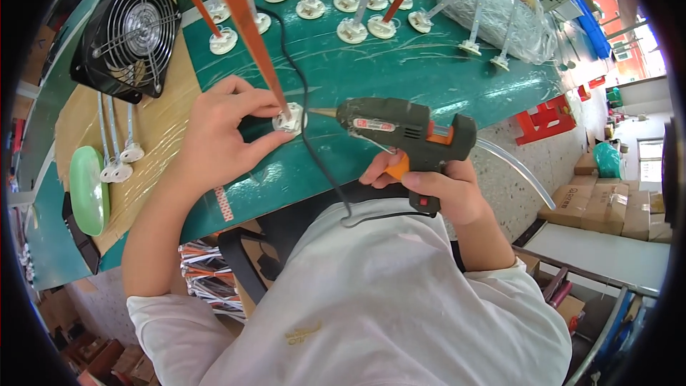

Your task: Assembling lighting fixture parts by gluing LED strips onto plastic bases using a hot glue gun.

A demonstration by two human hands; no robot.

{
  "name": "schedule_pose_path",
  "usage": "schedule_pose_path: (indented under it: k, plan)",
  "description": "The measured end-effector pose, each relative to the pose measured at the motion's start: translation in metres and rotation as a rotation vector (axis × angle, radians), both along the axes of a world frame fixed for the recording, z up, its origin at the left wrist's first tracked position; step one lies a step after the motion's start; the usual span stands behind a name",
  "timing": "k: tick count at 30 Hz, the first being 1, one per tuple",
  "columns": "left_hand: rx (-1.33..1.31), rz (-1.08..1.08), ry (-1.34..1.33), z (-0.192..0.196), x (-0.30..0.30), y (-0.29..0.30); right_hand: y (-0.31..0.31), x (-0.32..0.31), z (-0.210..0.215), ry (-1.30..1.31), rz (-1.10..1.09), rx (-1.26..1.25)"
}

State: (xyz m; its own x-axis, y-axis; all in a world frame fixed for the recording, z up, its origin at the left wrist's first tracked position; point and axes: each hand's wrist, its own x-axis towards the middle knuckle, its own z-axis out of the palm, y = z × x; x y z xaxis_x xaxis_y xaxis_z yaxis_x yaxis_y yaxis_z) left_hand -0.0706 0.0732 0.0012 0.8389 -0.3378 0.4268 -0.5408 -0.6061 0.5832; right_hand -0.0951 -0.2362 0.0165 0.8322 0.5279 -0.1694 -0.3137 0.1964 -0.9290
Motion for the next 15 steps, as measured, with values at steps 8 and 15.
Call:
schedule_pose_path:
  k: [8,15]
  plan:
    - [0.033,-0.011,-0.029,-0.005,0.007,0.011,0.011,-0.007,-0.008,-0.254,-0.087,-0.130]
    - [0.024,-0.003,0.022,-0.009,0.008,0.013,0.031,0.002,-0.008,-0.513,0.044,-0.381]
